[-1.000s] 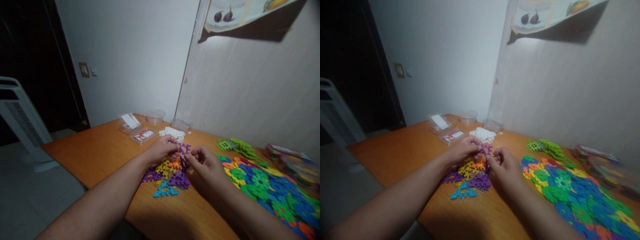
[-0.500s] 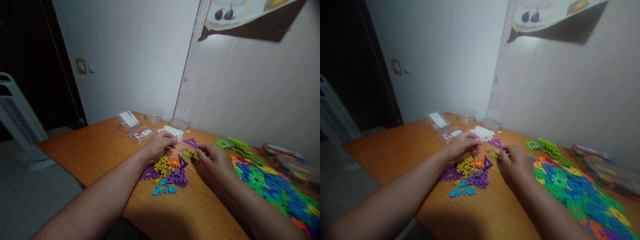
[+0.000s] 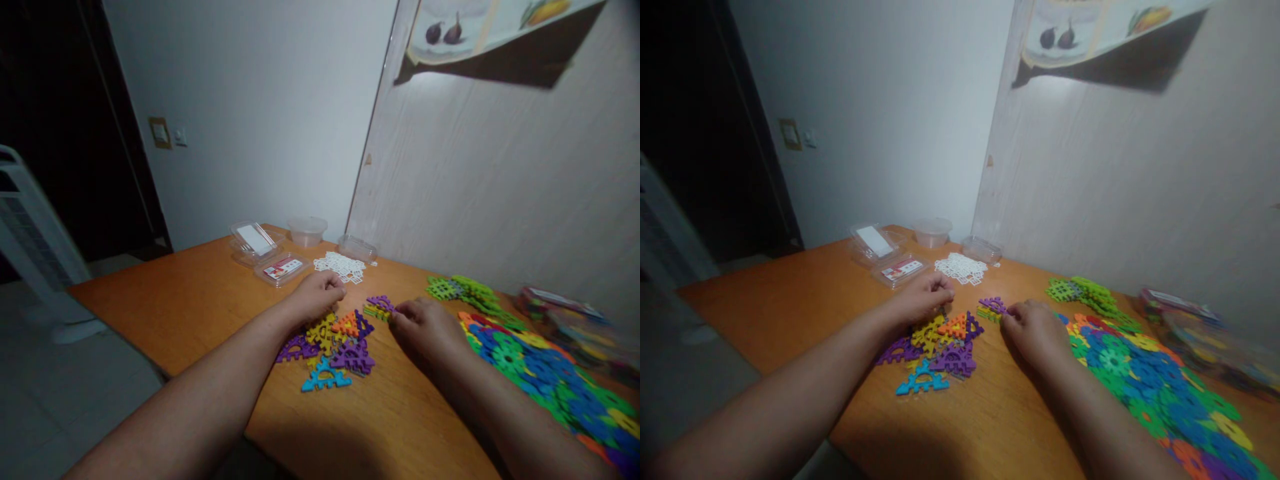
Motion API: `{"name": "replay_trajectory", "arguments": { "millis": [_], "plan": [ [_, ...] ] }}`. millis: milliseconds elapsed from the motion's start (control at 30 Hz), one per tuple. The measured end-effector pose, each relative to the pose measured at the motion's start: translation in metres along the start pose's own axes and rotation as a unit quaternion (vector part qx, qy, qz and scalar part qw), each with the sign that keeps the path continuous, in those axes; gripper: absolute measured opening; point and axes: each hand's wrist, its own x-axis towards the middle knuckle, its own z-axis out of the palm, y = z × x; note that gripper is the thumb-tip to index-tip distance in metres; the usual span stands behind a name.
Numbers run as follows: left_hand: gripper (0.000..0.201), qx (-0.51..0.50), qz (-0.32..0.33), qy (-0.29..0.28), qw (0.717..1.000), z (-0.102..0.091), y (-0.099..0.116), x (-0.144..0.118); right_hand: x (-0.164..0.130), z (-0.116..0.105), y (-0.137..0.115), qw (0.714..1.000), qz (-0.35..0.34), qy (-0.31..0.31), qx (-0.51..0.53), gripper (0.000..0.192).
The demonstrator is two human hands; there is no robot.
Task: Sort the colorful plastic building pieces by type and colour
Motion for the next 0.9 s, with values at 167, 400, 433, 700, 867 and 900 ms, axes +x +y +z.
{"name": "replay_trajectory", "arguments": {
  "millis": [167,400,433,700,867,900],
  "plan": [
    [0.015,0.034,0.018,-0.024,0.999,-0.004,-0.002,0.001,0.001,0.002,0.002,1.0,-0.001,-0.024,-0.005,0.033],
    [0.016,0.074,0.019,-0.064,0.995,-0.005,0.003,-0.007,-0.002,0.006,0.001,0.999,0.0,0.043,0.026,0.026],
    [0.019,0.077,0.012,-0.078,0.994,-0.005,0.005,-0.009,-0.004,0.007,-0.001,0.997,-0.005,0.064,0.033,0.024],
    [0.044,0.31,0.05,-0.141,0.939,-0.01,0.017,-0.016,-0.018,0.007,-0.032,0.983,-0.137,0.01,0.124,0.022],
    [0.035,0.333,0.071,-0.151,0.928,-0.009,0.011,-0.012,-0.022,0.009,-0.039,0.974,-0.164,-0.02,0.154,0.027],
    [0.031,0.32,0.072,-0.15,0.933,-0.008,0.01,-0.011,-0.023,0.01,-0.039,0.973,-0.167,-0.026,0.156,0.028]
  ]
}}
